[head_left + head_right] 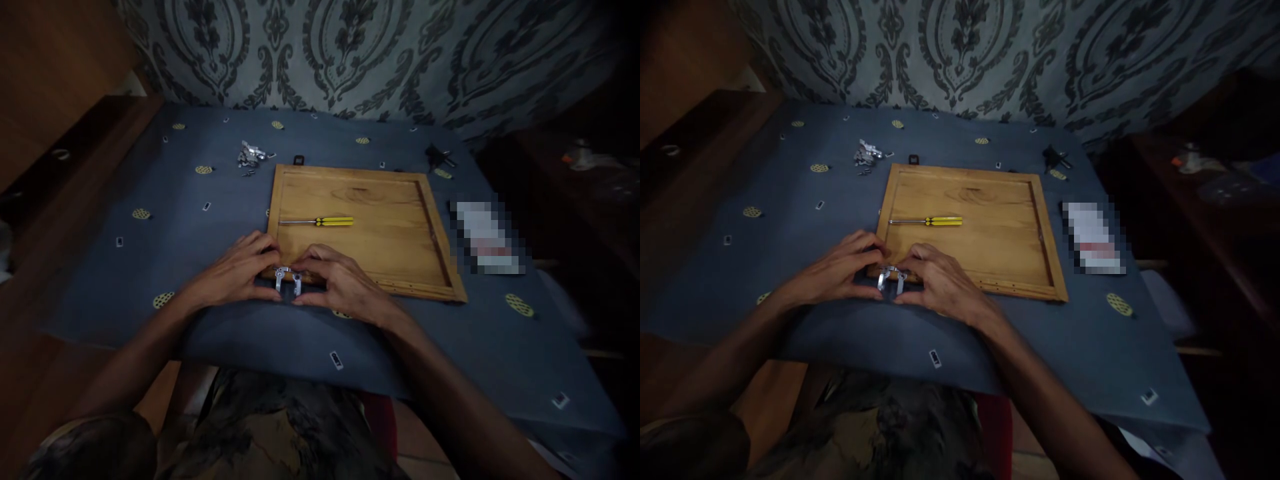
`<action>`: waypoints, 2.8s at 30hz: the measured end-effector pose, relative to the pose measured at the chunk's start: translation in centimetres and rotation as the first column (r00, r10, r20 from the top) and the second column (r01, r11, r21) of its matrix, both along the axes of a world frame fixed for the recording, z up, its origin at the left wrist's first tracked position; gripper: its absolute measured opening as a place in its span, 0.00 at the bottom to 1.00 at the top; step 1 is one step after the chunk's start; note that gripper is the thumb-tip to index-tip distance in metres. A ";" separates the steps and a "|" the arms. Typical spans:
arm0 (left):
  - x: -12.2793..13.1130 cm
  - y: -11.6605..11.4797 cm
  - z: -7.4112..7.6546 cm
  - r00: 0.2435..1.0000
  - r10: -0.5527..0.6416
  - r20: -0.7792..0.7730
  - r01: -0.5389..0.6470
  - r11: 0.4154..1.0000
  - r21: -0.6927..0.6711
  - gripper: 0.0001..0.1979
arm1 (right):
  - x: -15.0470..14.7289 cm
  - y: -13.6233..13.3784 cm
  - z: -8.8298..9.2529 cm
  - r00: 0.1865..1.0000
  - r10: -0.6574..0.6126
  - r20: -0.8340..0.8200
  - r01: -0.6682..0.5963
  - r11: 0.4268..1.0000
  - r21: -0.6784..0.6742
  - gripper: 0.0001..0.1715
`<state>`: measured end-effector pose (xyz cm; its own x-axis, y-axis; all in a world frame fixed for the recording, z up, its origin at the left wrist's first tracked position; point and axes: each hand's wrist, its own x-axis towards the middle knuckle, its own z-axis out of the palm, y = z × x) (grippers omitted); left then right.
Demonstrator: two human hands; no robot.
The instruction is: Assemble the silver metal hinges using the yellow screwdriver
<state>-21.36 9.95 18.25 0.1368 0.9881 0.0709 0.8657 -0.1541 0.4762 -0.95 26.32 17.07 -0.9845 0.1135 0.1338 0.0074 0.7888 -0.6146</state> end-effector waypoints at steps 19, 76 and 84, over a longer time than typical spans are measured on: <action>-5.5 1.2 0.2 0.790 0.450 0.417 -0.476 0.878 -0.045 0.18 | 1.4 3.7 0.3 0.794 -0.522 -0.310 0.450 0.849 -0.278 0.14; -18.8 13.8 -4.4 0.571 0.819 0.060 -0.814 0.574 -0.086 0.19 | 2.8 6.2 -1.4 0.773 -0.633 -0.048 0.608 0.760 -0.231 0.25; -19.7 14.4 -4.8 0.579 0.801 0.152 -0.794 0.596 -0.120 0.19 | 2.6 6.1 -1.4 0.762 -0.645 -0.059 0.617 0.750 -0.239 0.24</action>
